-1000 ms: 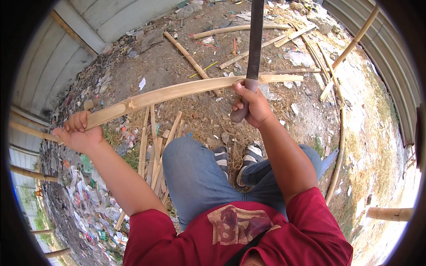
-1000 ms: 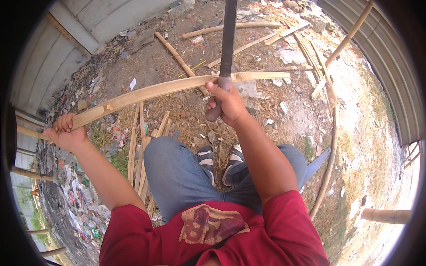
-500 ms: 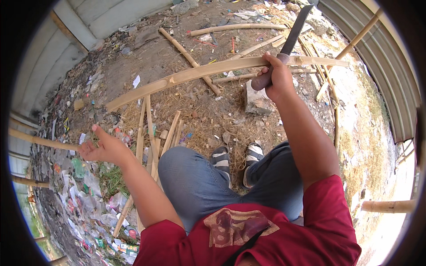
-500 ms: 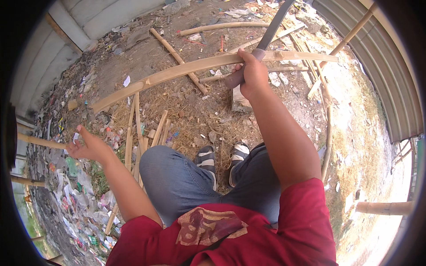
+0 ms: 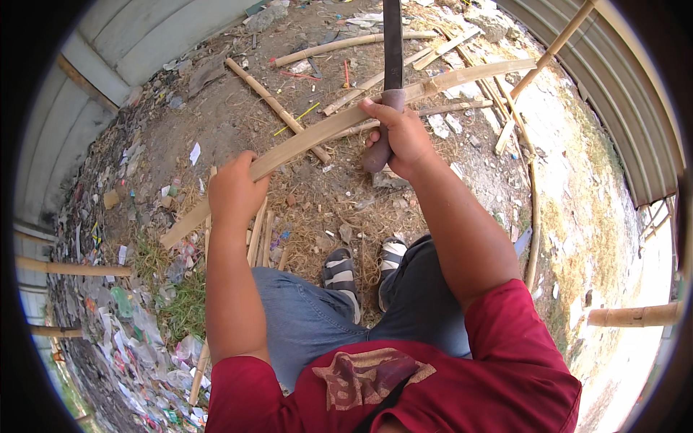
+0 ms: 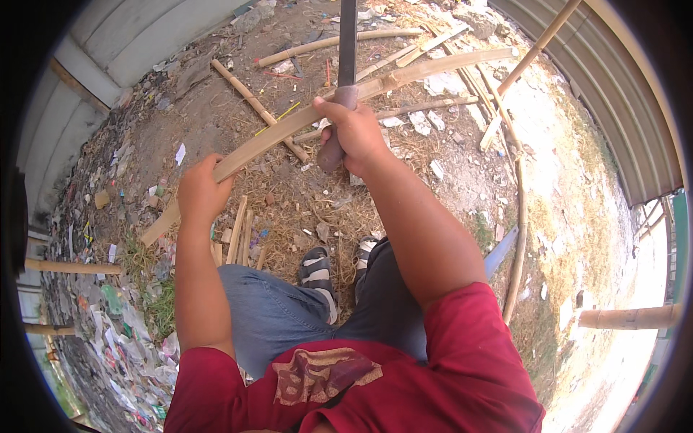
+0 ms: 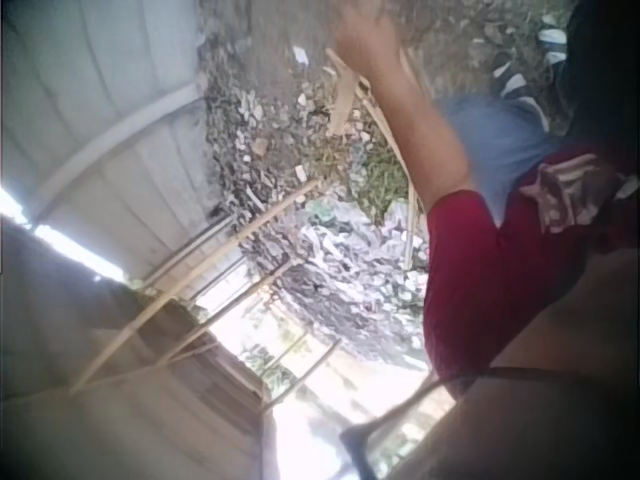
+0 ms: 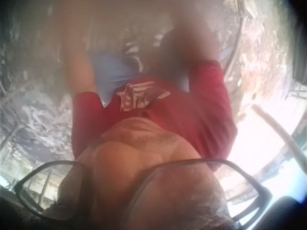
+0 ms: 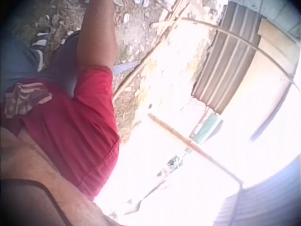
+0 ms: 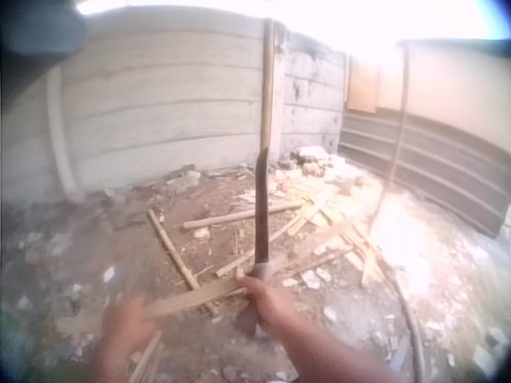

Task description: The person sits on the ground and uses a machete to shave and split thin strips of bamboo. They hold the bamboo with one hand and repeatedly strike or scrape it with the machete to create thin slivers, which fall to the ground.

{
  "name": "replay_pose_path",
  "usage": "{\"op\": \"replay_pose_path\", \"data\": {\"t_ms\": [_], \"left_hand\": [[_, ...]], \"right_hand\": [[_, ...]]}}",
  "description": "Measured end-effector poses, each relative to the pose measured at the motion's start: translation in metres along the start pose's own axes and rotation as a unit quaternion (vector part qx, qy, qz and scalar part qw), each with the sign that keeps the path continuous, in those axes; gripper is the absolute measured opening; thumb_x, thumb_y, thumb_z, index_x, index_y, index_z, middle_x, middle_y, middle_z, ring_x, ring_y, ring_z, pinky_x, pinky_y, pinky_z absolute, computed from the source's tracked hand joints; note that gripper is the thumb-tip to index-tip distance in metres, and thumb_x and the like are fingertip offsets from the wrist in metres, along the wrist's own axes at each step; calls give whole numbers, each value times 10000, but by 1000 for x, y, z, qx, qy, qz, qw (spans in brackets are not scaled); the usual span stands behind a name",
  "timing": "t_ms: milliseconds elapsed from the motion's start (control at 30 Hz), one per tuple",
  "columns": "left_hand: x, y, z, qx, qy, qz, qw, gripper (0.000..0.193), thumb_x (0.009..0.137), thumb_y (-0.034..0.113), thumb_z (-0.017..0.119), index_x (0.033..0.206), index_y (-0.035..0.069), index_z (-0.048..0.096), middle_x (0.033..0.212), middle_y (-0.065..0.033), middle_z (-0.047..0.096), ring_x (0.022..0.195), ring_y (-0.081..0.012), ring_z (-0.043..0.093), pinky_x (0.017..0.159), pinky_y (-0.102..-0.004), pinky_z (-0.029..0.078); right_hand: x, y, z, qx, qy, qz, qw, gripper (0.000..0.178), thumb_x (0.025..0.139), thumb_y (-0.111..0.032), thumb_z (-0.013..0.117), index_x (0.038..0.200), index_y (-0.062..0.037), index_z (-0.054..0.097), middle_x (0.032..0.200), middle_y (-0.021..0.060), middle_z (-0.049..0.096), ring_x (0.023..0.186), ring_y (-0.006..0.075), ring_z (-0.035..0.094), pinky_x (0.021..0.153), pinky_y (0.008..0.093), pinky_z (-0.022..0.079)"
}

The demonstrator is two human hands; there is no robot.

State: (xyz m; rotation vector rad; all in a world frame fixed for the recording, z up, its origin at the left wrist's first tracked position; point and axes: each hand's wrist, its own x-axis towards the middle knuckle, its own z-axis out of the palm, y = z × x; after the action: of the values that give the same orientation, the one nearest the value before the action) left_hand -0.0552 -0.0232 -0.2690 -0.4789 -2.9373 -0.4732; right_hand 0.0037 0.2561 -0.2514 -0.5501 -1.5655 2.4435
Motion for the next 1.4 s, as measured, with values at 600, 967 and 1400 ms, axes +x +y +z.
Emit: {"op": "replay_pose_path", "data": {"t_ms": [600, 967, 1400], "left_hand": [[22, 35, 36, -73, -66, -19, 995, 449, 910, 503, 711, 949, 56, 741, 719, -171, 682, 679, -357, 669, 651, -447, 494], [22, 46, 42, -91, -131, -42, 986, 484, 903, 513, 714, 948, 32, 738, 748, -178, 687, 709, -344, 678, 680, -452, 508], [11, -5, 26, -68, -184, -59, 979, 487, 937, 493, 696, 1062, 24, 738, 765, -146, 670, 698, -286, 642, 680, -435, 483]], "right_hand": [[-5, 20, -98, -682, -41, -213, 699, 257, 881, -335, 734, 999, -114, 675, 829, 202, 701, 811, 429, 679, 724, 532, 529], [15, 22, -111, -621, 43, -177, 763, 420, 898, -441, 739, 941, -36, 638, 864, 230, 705, 860, 453, 675, 757, 519, 514], [36, 5, -121, -627, 113, -112, 762, 404, 904, -381, 713, 1046, -5, 671, 1007, 257, 716, 997, 460, 669, 877, 512, 523]]}}
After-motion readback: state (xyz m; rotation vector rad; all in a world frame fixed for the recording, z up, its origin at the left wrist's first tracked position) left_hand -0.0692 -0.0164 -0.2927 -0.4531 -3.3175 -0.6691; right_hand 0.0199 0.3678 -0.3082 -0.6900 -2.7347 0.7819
